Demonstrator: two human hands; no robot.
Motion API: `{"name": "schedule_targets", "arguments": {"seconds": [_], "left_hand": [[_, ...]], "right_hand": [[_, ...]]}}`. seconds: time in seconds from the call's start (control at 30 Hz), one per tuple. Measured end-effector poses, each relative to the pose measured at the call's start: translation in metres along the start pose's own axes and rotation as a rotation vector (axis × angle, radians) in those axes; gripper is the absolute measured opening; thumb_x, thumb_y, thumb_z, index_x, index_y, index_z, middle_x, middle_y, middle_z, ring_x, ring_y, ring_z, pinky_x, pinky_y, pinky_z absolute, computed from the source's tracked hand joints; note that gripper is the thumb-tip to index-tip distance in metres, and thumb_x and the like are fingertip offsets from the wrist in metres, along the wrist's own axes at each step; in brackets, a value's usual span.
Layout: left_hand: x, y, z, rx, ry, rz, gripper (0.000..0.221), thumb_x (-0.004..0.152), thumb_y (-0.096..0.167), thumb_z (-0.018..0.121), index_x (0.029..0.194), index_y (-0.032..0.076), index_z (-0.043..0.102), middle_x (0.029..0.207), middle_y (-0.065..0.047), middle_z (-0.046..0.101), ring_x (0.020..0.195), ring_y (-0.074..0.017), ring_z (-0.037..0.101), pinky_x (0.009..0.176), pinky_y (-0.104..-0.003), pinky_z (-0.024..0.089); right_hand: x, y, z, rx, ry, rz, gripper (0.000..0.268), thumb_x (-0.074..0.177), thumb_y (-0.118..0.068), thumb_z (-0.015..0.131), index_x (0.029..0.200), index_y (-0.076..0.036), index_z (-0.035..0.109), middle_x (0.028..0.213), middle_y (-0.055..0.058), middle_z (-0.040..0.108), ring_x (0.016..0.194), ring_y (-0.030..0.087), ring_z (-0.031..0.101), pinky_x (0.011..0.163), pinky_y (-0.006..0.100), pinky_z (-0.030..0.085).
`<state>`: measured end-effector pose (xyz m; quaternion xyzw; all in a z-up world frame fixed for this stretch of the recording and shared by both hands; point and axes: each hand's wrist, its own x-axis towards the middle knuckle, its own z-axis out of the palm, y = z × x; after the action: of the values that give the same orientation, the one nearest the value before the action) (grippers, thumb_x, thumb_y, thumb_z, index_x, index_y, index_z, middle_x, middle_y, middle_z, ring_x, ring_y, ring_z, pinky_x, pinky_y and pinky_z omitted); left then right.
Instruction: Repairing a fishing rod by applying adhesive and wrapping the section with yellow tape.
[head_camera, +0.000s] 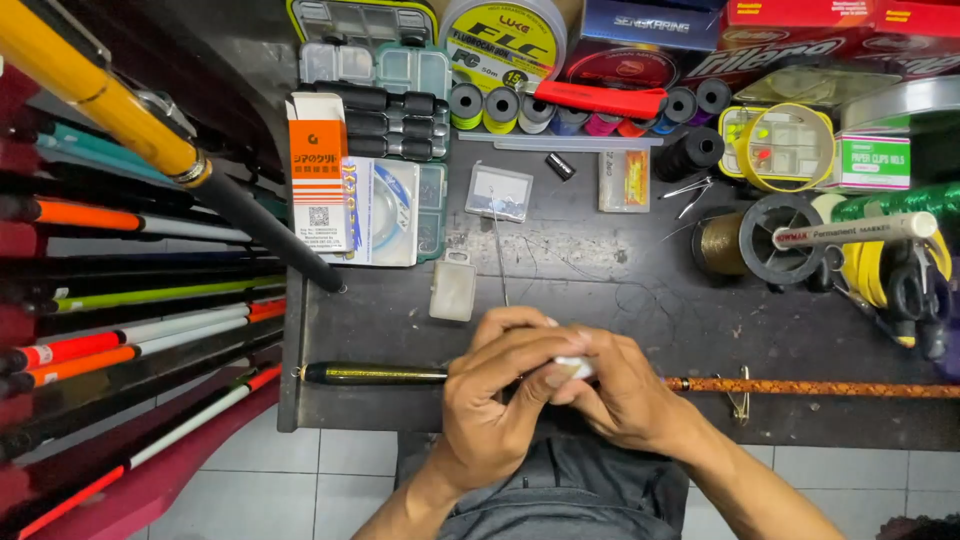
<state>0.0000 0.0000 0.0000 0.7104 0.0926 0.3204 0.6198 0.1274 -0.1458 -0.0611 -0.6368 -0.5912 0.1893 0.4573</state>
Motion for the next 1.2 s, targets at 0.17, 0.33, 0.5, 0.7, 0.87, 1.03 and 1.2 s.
{"name": "schedule_targets", "arguments": {"seconds": [0.17, 0.33, 0.5, 0.7, 0.87, 1.03, 1.2], "left_hand": [[0.006, 0.004, 0.002, -0.105, -0.075, 0.009, 0.028, 0.108, 0.022, 0.052, 0.117, 0.001, 0.068, 0.114, -0.011, 0.075, 0.111, -0.0303, 0.069, 0.102, -0.039, 0.060], [0.011, 0.001, 0.006, -0.046, -0.112, 0.108, 0.022, 0.107, 0.013, 0.053, 0.112, -0.004, 0.067, 0.105, -0.015, 0.073, 0.105, -0.0337, 0.068, 0.100, -0.045, 0.056], [0.006, -0.001, 0.012, 0.047, 0.010, 0.167, 0.014, 0.104, 0.001, 0.055, 0.108, -0.005, 0.067, 0.097, -0.013, 0.071, 0.099, -0.0365, 0.069, 0.102, -0.055, 0.060], [0.004, 0.006, 0.007, 0.103, 0.212, 0.132, 0.021, 0.104, 0.016, 0.060, 0.114, -0.001, 0.067, 0.111, -0.012, 0.075, 0.106, -0.0306, 0.072, 0.105, -0.048, 0.062], [-0.004, 0.015, -0.006, -0.034, 0.398, -0.003, 0.019, 0.110, 0.017, 0.045, 0.112, 0.002, 0.056, 0.106, -0.019, 0.071, 0.109, -0.0328, 0.070, 0.106, -0.044, 0.059], [-0.013, 0.020, -0.003, -0.076, 0.479, -0.025, 0.022, 0.111, 0.022, 0.043, 0.107, 0.003, 0.052, 0.100, -0.022, 0.071, 0.105, -0.0356, 0.071, 0.102, -0.047, 0.059], [-0.067, 0.032, 0.066, -0.510, 0.312, -0.138, 0.045, 0.110, 0.045, 0.045, 0.097, 0.003, 0.056, 0.102, -0.028, 0.068, 0.105, -0.0395, 0.071, 0.094, -0.044, 0.052]], "right_hand": [[0.009, -0.004, -0.004, 0.080, 0.021, -0.066, 0.025, 0.106, -0.022, 0.049, 0.109, 0.002, 0.053, 0.097, 0.014, 0.057, 0.087, 0.031, 0.059, 0.082, 0.043, 0.055], [0.001, 0.002, -0.001, -0.040, 0.018, -0.071, 0.021, 0.107, -0.020, 0.045, 0.101, 0.000, 0.050, 0.083, 0.013, 0.057, 0.065, 0.030, 0.055, 0.062, 0.042, 0.049], [0.007, -0.002, 0.003, -0.077, 0.052, -0.094, 0.016, 0.104, -0.013, 0.047, 0.091, -0.003, 0.045, 0.071, 0.006, 0.040, 0.056, 0.023, 0.038, 0.052, 0.037, 0.036], [0.034, -0.017, -0.004, -0.013, -0.065, 0.037, 0.021, 0.108, -0.017, 0.044, 0.112, 0.001, 0.055, 0.100, 0.016, 0.058, 0.086, 0.030, 0.060, 0.081, 0.038, 0.051], [0.038, -0.024, -0.013, -0.028, -0.077, 0.167, 0.020, 0.105, -0.011, 0.049, 0.122, -0.002, 0.052, 0.115, 0.014, 0.063, 0.100, 0.027, 0.064, 0.091, 0.035, 0.049], [0.035, -0.024, -0.011, -0.067, -0.009, 0.183, 0.023, 0.105, -0.012, 0.049, 0.124, -0.001, 0.056, 0.117, 0.015, 0.064, 0.107, 0.029, 0.065, 0.097, 0.035, 0.049], [0.027, -0.004, 0.007, -0.056, 0.061, 0.159, 0.022, 0.104, -0.008, 0.059, 0.125, -0.008, 0.059, 0.117, 0.007, 0.066, 0.107, 0.020, 0.066, 0.096, 0.029, 0.049]]}}
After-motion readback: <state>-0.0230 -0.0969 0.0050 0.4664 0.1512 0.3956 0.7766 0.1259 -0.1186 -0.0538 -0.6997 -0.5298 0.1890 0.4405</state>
